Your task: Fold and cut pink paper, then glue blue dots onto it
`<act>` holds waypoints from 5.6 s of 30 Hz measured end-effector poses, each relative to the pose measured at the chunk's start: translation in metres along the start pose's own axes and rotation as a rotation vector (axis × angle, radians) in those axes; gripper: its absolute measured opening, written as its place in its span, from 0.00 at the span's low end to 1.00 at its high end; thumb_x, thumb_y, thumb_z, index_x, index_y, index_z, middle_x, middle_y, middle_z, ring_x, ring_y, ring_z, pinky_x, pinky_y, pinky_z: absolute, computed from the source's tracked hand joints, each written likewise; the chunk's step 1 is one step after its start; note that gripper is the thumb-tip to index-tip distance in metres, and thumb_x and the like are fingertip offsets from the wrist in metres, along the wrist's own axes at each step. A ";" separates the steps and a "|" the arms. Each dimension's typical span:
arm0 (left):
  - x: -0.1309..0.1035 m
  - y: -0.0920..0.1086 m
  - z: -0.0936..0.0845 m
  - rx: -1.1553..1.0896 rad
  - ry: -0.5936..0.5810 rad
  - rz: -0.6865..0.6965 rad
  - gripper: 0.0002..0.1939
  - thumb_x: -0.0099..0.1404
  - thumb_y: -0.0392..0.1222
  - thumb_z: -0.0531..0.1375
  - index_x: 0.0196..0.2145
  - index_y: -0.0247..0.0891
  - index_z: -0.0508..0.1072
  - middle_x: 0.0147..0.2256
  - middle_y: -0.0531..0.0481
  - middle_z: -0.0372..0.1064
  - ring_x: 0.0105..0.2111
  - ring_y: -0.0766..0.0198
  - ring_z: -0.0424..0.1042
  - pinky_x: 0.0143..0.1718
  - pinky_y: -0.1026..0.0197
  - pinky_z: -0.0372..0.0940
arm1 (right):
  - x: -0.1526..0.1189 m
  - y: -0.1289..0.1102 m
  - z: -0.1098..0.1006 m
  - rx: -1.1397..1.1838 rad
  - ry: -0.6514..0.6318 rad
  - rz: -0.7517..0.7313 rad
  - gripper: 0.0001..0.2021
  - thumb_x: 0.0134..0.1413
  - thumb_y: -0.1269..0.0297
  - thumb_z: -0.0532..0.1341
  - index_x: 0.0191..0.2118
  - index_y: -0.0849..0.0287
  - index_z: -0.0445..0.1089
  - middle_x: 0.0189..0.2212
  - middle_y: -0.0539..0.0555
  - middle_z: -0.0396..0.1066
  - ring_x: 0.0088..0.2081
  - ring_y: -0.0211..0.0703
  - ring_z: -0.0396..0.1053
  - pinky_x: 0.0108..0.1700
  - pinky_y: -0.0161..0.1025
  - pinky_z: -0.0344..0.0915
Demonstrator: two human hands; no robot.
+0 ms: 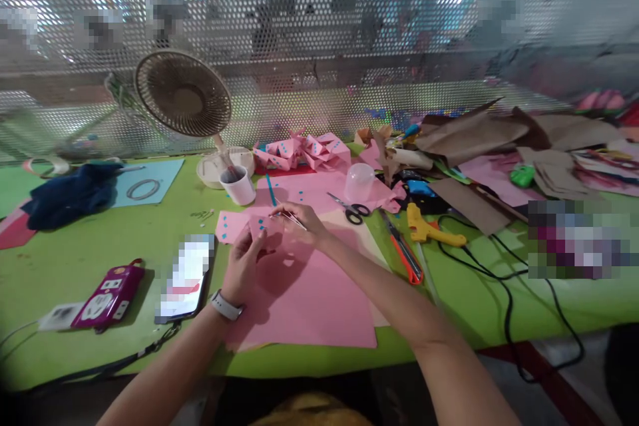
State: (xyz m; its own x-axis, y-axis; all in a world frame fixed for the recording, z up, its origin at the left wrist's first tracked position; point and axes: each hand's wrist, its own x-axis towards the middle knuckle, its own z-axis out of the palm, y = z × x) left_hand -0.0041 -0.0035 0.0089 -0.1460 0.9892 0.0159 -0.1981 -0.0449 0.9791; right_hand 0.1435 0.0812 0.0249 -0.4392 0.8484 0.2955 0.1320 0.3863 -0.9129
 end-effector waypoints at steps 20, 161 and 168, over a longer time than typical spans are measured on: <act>-0.006 -0.001 0.006 0.121 -0.136 -0.053 0.15 0.62 0.51 0.60 0.39 0.36 0.73 0.27 0.50 0.72 0.29 0.65 0.71 0.33 0.62 0.66 | 0.075 -0.027 -0.159 -0.569 0.666 -0.509 0.10 0.60 0.58 0.58 0.40 0.56 0.73 0.35 0.51 0.74 0.37 0.43 0.70 0.42 0.41 0.66; -0.050 -0.019 -0.042 1.570 -0.545 0.577 0.24 0.72 0.48 0.50 0.64 0.44 0.59 0.65 0.41 0.52 0.66 0.45 0.49 0.62 0.39 0.50 | -0.151 0.001 -0.059 -0.959 -0.338 -0.346 0.19 0.67 0.60 0.53 0.57 0.65 0.67 0.56 0.63 0.69 0.58 0.53 0.66 0.59 0.56 0.64; -0.056 -0.006 -0.038 1.495 -0.594 0.562 0.26 0.70 0.53 0.51 0.64 0.46 0.60 0.65 0.43 0.53 0.66 0.43 0.47 0.63 0.34 0.46 | -0.149 -0.006 -0.080 -0.764 -0.265 -0.307 0.10 0.63 0.69 0.57 0.43 0.59 0.75 0.42 0.56 0.79 0.45 0.46 0.76 0.54 0.51 0.69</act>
State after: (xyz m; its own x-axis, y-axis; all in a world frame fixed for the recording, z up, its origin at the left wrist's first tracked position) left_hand -0.0319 -0.0641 -0.0055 0.5483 0.8262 0.1292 0.8141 -0.5627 0.1437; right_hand 0.2789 -0.0183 0.0087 -0.7333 0.5909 0.3362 0.4928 0.8027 -0.3361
